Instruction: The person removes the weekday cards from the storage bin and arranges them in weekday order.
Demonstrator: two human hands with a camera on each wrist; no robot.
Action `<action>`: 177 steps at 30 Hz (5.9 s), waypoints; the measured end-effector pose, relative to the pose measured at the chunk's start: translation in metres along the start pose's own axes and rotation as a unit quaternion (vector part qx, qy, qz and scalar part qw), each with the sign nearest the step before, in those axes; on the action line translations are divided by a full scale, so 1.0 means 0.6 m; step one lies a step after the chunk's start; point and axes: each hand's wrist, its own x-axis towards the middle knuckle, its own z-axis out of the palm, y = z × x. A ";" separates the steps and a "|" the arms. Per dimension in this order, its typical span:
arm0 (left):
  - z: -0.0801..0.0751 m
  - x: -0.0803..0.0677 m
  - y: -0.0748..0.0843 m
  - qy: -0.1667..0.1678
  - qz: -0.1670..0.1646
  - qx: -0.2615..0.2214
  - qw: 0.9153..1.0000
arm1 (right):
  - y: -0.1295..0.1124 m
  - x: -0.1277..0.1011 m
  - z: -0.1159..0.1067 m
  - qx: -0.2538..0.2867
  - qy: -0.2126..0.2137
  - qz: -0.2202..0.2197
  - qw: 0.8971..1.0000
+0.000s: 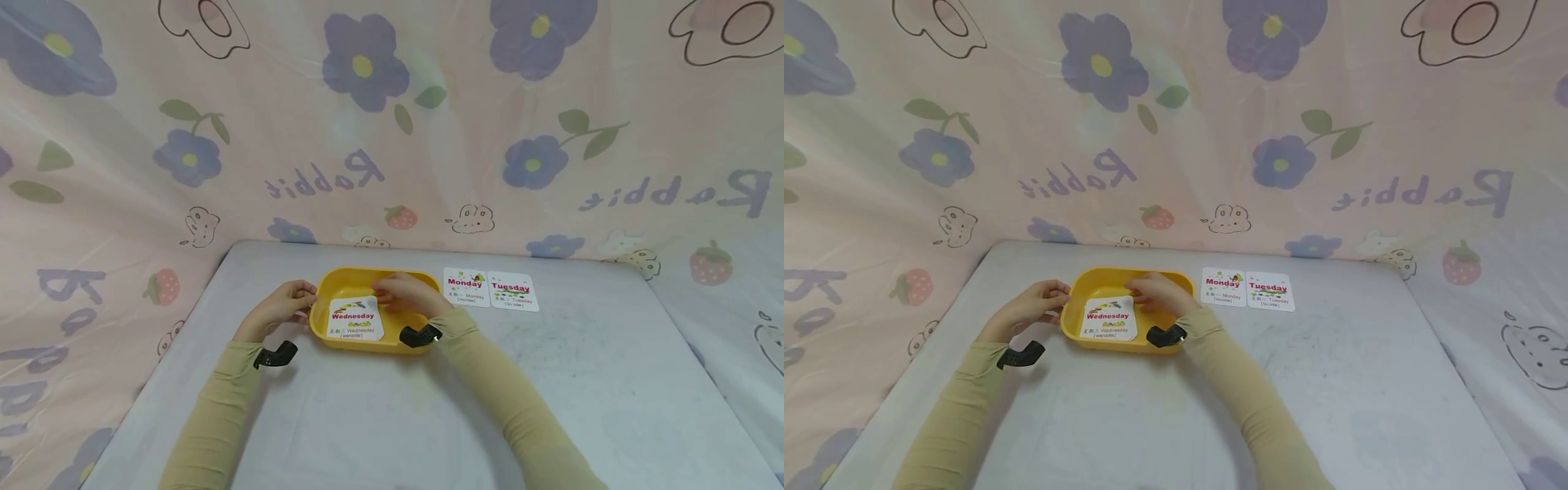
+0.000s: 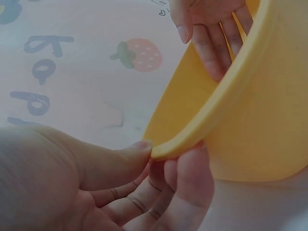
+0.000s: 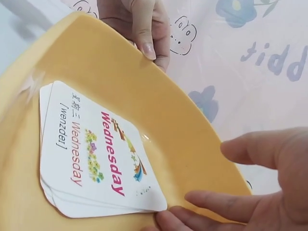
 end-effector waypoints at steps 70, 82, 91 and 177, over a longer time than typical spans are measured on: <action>0.004 -0.007 0.003 0.002 0.000 0.002 1.000 | 0.002 0.001 -0.020 -0.097 0.021 -0.002 0.995; 0.002 -0.010 0.004 -0.010 0.015 0.004 1.000 | -0.006 -0.017 -0.035 -0.107 0.083 -0.015 0.991; 0.002 -0.009 0.003 -0.006 0.011 0.006 1.000 | -0.005 -0.029 -0.044 -0.143 0.112 -0.045 0.982; 0.005 -0.010 -0.001 0.003 0.010 0.020 1.000 | 0.151 -0.283 -0.463 -0.068 0.276 -0.001 0.959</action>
